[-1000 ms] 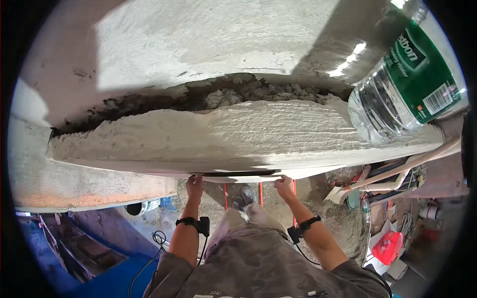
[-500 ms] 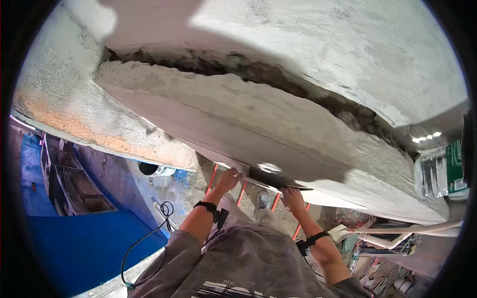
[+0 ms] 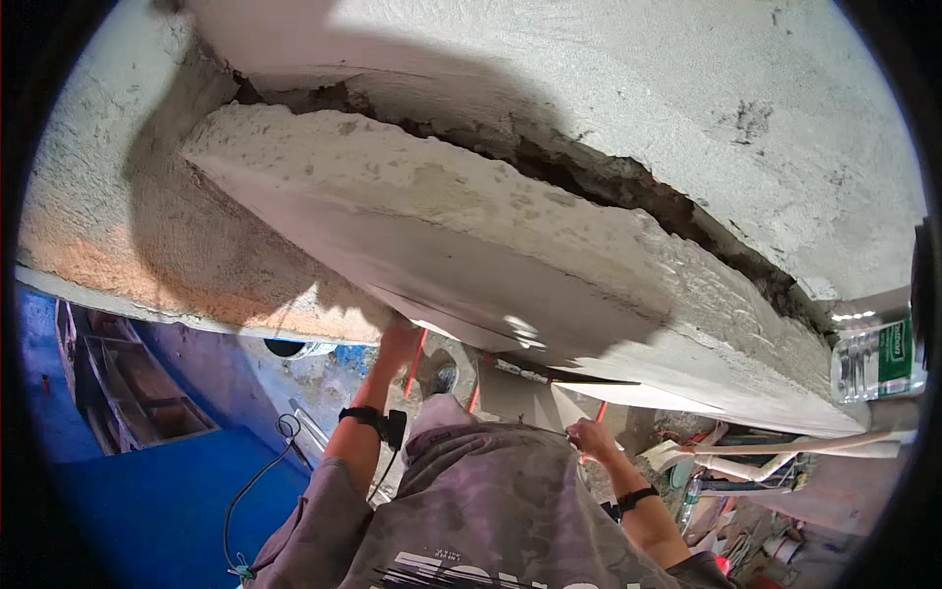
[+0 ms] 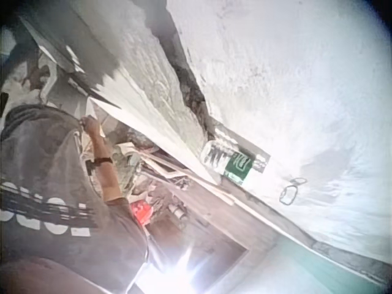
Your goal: Applying mortar and placing large format tiles onto a wall during renovation.
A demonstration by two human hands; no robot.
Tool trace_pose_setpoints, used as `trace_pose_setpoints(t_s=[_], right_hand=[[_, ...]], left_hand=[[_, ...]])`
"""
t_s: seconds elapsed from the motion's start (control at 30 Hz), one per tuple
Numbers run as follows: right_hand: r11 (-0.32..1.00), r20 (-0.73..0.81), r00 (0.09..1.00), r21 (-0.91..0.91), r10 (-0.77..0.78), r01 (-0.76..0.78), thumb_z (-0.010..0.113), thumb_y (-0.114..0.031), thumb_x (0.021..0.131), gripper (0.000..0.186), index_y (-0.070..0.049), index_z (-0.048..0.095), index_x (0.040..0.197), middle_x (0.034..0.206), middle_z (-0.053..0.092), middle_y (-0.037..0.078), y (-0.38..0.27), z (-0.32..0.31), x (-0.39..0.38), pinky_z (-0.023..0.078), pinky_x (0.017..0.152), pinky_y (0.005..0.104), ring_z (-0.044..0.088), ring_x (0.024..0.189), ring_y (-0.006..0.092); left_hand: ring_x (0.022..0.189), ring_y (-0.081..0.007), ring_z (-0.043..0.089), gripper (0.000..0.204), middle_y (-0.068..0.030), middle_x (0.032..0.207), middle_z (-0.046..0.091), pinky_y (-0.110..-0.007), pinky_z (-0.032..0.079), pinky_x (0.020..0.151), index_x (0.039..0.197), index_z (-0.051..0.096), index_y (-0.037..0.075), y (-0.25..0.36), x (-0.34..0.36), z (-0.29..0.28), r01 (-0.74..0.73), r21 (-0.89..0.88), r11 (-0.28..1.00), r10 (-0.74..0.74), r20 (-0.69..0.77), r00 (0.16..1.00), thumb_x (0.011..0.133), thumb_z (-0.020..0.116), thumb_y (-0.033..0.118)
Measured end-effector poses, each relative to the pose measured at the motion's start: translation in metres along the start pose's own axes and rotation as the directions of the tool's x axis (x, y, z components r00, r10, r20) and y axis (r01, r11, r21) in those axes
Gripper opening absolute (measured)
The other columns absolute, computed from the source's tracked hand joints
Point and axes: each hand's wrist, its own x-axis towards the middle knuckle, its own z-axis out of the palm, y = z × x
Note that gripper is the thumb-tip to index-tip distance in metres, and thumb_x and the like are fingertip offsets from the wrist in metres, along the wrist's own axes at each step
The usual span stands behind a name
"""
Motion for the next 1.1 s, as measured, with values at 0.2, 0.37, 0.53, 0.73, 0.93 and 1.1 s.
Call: trace_pose_setpoints(t_s=[0.2, 0.37, 0.53, 0.73, 0.93, 1.1], right_hand=[[0.993, 0.115, 0.993, 0.111, 0.016, -0.029, 0.073, -0.026, 0.079, 0.031, -0.012, 0.07, 0.107, 0.096, 0.07, 0.015, 0.003, -0.011, 0.016, 0.054, 0.078, 0.0413, 0.068, 0.091, 0.0319], [0.923, -0.136, 0.957, 0.329, 0.257, -0.201, 0.069, -0.031, 0.084, 0.038, -0.006, 0.07, 0.112, 0.094, 0.071, 0.019, -0.005, -0.041, 0.079, 0.054, 0.079, 0.0402, 0.069, 0.088, 0.0326], [0.926, -0.355, 0.935, 0.353, -0.003, 0.137, 0.063, -0.024, 0.084, 0.019, -0.005, 0.066, 0.083, 0.079, 0.068, 0.015, -0.017, -0.044, 0.154, 0.054, 0.064, 0.0383, 0.068, 0.073, 0.0292], [0.837, -0.069, 0.986, 0.539, 0.149, -0.089, 0.064, -0.03, 0.087, 0.029, 0.0, 0.064, 0.087, 0.075, 0.068, 0.014, -0.032, -0.027, 0.181, 0.053, 0.062, 0.0383, 0.069, 0.071, 0.0265], [0.788, -0.037, 0.94, 0.557, 0.34, -0.263, 0.064, -0.025, 0.087, 0.047, 0.014, 0.052, 0.109, 0.078, 0.071, 0.018, -0.057, -0.036, 0.178, 0.054, 0.064, 0.038, 0.07, 0.069, 0.0263], [0.771, -0.134, 0.938, 0.612, 0.321, -0.177, 0.067, -0.032, 0.084, 0.033, 0.001, 0.069, 0.089, 0.081, 0.069, 0.024, -0.067, -0.038, 0.176, 0.053, 0.077, 0.0474, 0.067, 0.084, 0.0415]], left_hand=[[0.105, -0.0279, 0.06, 0.072, -0.0203, 0.115, 0.061, -0.039, 0.051, 0.084, 0.136, 0.041, -0.003, 0.0, 0.056, -0.06, 0.048, -0.332, 0.942, -0.202, -0.447, 0.871, 0.083, 0.075, 0.031], [0.108, -0.0288, 0.057, 0.066, -0.0171, 0.123, 0.056, -0.041, 0.047, 0.092, 0.134, 0.042, -0.005, 0.013, 0.063, -0.075, -0.045, -0.59, 0.806, -0.208, -0.354, 0.912, 0.081, 0.074, 0.019], [0.114, -0.0317, 0.057, 0.049, -0.0232, 0.124, 0.059, -0.038, 0.046, 0.094, 0.124, 0.053, -0.006, 0.012, 0.063, -0.075, 0.084, -0.346, 0.935, -0.211, -0.35, 0.913, 0.083, 0.069, 0.017], [0.107, -0.0313, 0.062, 0.048, -0.0225, 0.118, 0.062, -0.039, 0.05, 0.087, 0.124, 0.051, -0.002, 0.01, 0.06, -0.064, 0.046, -0.334, 0.941, -0.177, -0.374, 0.911, 0.086, 0.068, 0.023], [0.098, -0.0272, 0.064, 0.049, -0.0204, 0.117, 0.063, -0.039, 0.051, 0.082, 0.129, 0.048, 0.0, -0.014, 0.058, -0.059, 0.03, -0.211, 0.977, -0.105, -0.355, 0.929, 0.09, 0.064, 0.026], [0.102, -0.0264, 0.06, 0.056, -0.0181, 0.126, 0.055, -0.039, 0.05, 0.084, 0.135, 0.042, -0.001, -0.012, 0.064, -0.049, -0.095, -0.414, 0.905, -0.145, -0.511, 0.847, 0.089, 0.066, 0.019]])
